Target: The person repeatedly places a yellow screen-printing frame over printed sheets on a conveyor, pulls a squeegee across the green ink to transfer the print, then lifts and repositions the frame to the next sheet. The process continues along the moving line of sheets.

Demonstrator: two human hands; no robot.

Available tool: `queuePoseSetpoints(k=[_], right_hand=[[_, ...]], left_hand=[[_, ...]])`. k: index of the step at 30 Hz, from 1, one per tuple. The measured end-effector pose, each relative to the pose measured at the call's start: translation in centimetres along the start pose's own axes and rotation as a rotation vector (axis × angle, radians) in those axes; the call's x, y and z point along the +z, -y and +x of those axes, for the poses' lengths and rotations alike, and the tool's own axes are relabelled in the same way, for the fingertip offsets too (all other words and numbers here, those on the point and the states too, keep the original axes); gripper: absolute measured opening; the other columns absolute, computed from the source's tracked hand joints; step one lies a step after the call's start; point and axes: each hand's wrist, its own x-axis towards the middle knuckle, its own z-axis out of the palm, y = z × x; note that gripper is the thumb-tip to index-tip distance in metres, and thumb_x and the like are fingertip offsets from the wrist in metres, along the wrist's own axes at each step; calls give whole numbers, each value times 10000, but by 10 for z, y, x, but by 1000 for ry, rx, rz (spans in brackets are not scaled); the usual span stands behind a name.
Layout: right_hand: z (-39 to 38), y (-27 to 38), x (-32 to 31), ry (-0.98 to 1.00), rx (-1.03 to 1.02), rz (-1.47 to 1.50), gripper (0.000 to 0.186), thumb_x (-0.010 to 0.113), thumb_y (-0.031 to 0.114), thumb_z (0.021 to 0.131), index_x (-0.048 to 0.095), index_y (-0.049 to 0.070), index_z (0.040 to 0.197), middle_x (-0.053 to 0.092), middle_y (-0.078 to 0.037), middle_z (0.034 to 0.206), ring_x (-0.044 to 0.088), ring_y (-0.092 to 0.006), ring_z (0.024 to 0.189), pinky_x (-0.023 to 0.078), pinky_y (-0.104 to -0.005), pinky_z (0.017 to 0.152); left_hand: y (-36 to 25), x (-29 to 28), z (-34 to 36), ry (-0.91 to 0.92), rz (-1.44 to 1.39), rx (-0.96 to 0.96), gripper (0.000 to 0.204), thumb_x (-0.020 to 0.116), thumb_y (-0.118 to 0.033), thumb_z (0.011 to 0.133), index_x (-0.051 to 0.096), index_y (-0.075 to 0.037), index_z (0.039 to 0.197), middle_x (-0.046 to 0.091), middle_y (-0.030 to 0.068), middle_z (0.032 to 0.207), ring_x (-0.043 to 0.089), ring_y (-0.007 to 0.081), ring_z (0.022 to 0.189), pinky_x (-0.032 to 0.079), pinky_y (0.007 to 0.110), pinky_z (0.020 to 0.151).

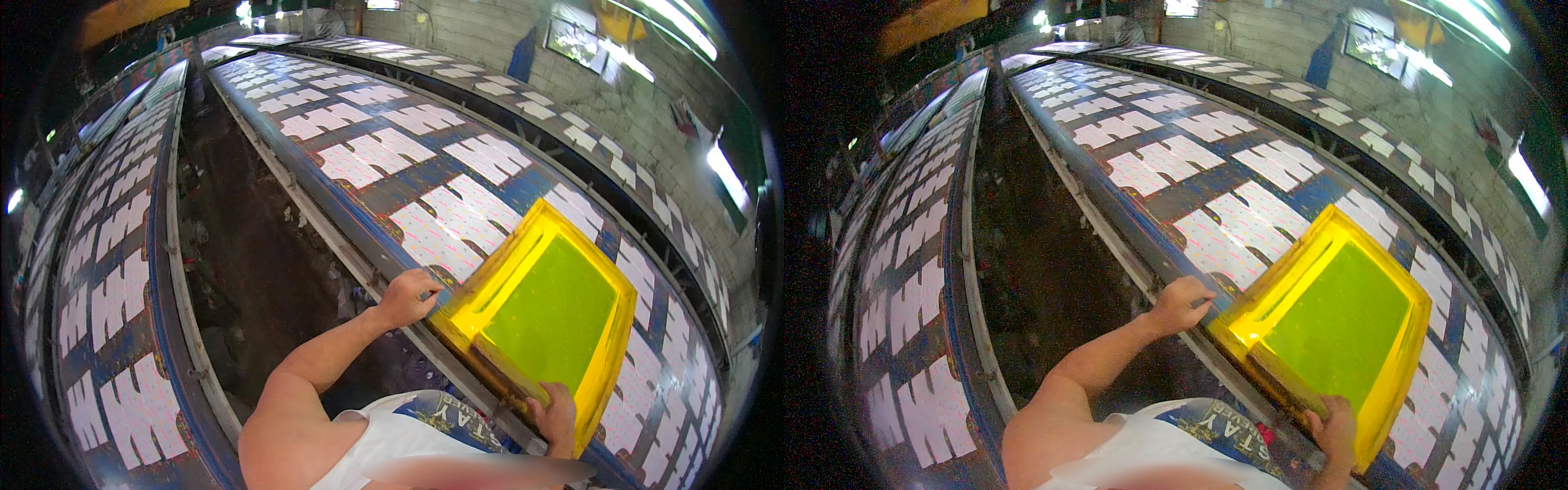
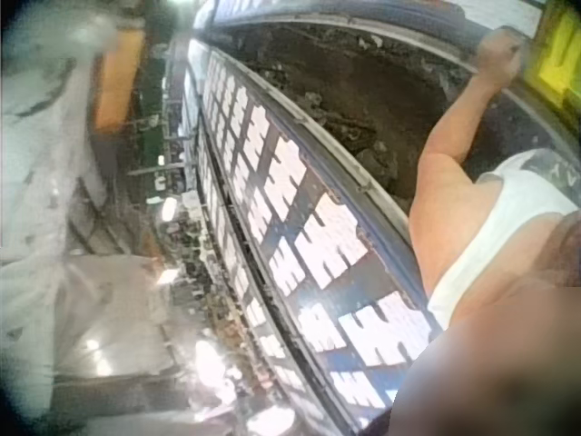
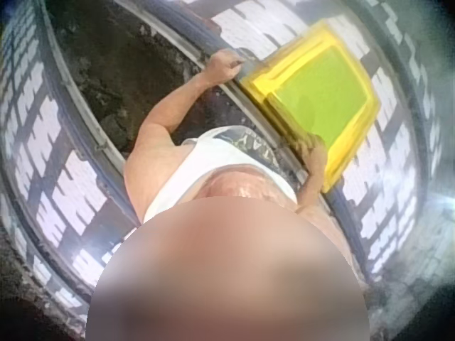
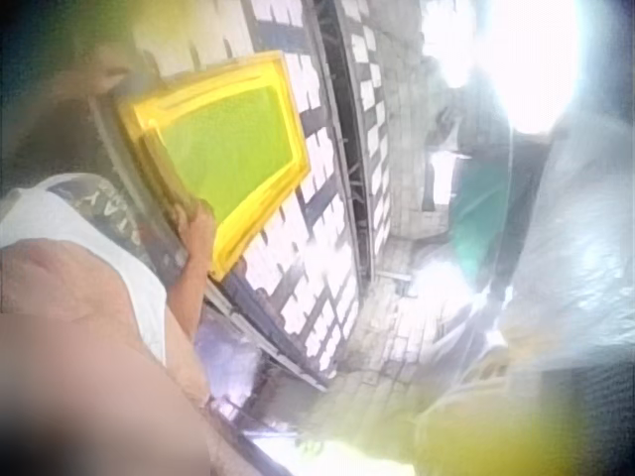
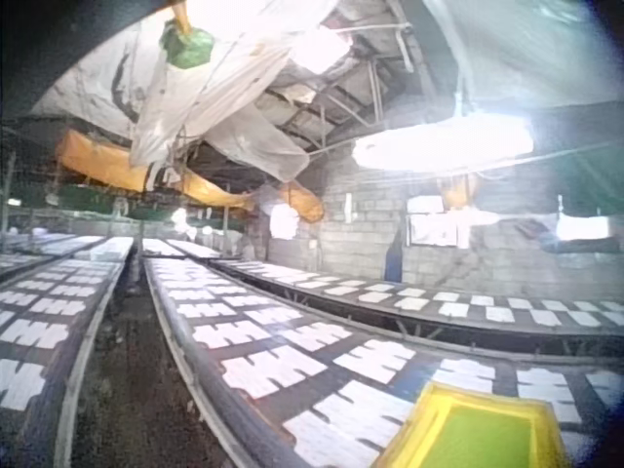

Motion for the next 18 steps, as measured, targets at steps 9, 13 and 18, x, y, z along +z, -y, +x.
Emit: queuePoseSetpoints(k=[9, 13, 18], right_hand=[[-68, -119, -42, -182, 74, -10, 481, 940, 149, 817, 777, 43, 1257, 749, -216, 1172, 704, -451, 1115, 561, -530, 988], [-86, -150, -51, -222, 51, -6, 411, 911, 82, 826, 772, 8, 1206, 743, -230, 1101, 706, -459, 1053, 559, -530, 935], [-93, -171, -56, -216, -80, 14, 374, 894, 27, 827, 772, 0, 1179, 764, -236, 1066, 720, -454, 1029, 565, -522, 918]], left_hand=[[-107, 106, 16, 131, -139, 52, 199, 795, -87, 959, 835, -61, 1153, 781, 179, 918, 765, 368, 829, 594, 465, 734], [-148, 135, 13, 219, -160, 45, 267, 734, -77, 964, 834, -79, 1212, 770, 189, 854, 756, 364, 739, 590, 458, 668], [-196, 148, -1, 342, -108, -14, 378, 720, -70, 883, 820, -110, 1245, 738, 184, 795, 736, 391, 711, 570, 493, 630]])
